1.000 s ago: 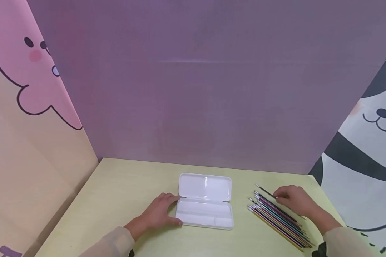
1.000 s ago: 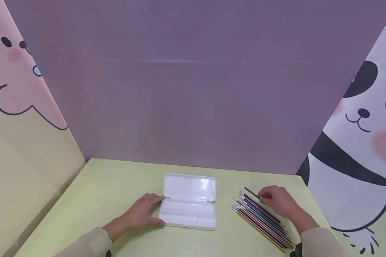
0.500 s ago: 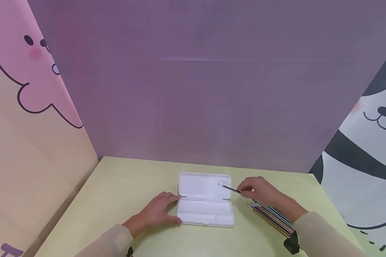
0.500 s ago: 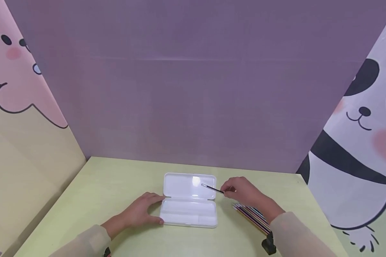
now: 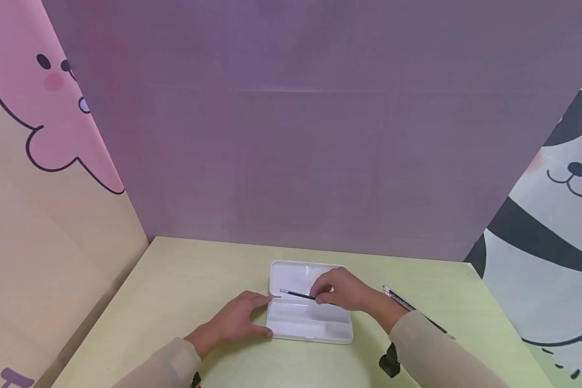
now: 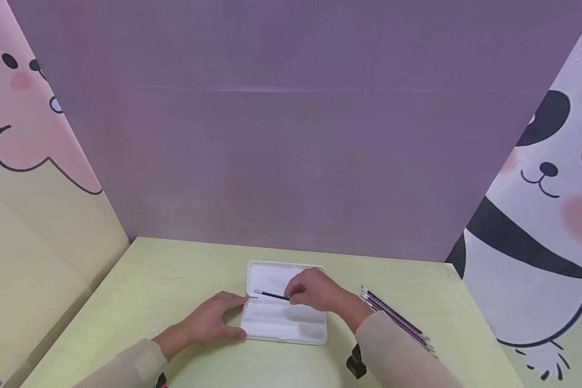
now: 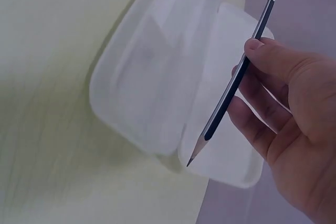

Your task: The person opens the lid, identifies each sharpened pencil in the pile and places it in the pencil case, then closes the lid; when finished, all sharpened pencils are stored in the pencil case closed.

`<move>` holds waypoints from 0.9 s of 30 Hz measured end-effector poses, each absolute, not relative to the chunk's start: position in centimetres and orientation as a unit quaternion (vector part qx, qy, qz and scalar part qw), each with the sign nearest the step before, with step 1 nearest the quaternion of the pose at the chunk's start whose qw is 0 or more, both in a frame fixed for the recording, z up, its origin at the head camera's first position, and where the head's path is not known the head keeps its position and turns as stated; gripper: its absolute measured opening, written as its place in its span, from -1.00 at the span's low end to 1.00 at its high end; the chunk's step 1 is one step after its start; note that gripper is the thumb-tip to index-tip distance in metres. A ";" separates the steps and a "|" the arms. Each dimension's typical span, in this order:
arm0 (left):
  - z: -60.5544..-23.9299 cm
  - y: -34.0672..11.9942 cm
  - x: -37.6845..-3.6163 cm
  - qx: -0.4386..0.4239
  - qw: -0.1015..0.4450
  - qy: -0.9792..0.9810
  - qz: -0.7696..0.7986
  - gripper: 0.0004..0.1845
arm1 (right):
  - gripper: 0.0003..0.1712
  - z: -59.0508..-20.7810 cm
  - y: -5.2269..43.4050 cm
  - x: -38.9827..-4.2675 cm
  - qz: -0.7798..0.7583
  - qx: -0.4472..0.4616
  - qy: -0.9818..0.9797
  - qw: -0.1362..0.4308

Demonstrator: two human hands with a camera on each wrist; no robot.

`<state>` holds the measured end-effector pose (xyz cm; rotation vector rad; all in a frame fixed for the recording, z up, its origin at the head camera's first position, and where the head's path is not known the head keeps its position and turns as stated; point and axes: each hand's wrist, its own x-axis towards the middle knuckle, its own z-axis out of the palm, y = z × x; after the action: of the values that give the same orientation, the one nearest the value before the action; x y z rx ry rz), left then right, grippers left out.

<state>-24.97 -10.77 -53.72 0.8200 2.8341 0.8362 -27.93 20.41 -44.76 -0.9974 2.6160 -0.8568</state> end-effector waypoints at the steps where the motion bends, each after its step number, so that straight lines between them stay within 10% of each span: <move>1: -53.8 -10.8 -25.0 0.267 0.037 0.924 0.271 -0.06 | -0.88 -45.0 20.0 -28.0 -0.288 -0.343 0.887 0.109; 27: -53.4 -10.5 -25.1 0.256 0.048 0.928 0.266 -0.06 | -0.84 -49.4 17.3 -27.7 -0.197 -0.331 0.914 0.126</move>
<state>-25.10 -10.45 -53.41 0.7794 2.8299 0.8116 -27.68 17.27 -49.43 -0.9635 2.6617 -0.5729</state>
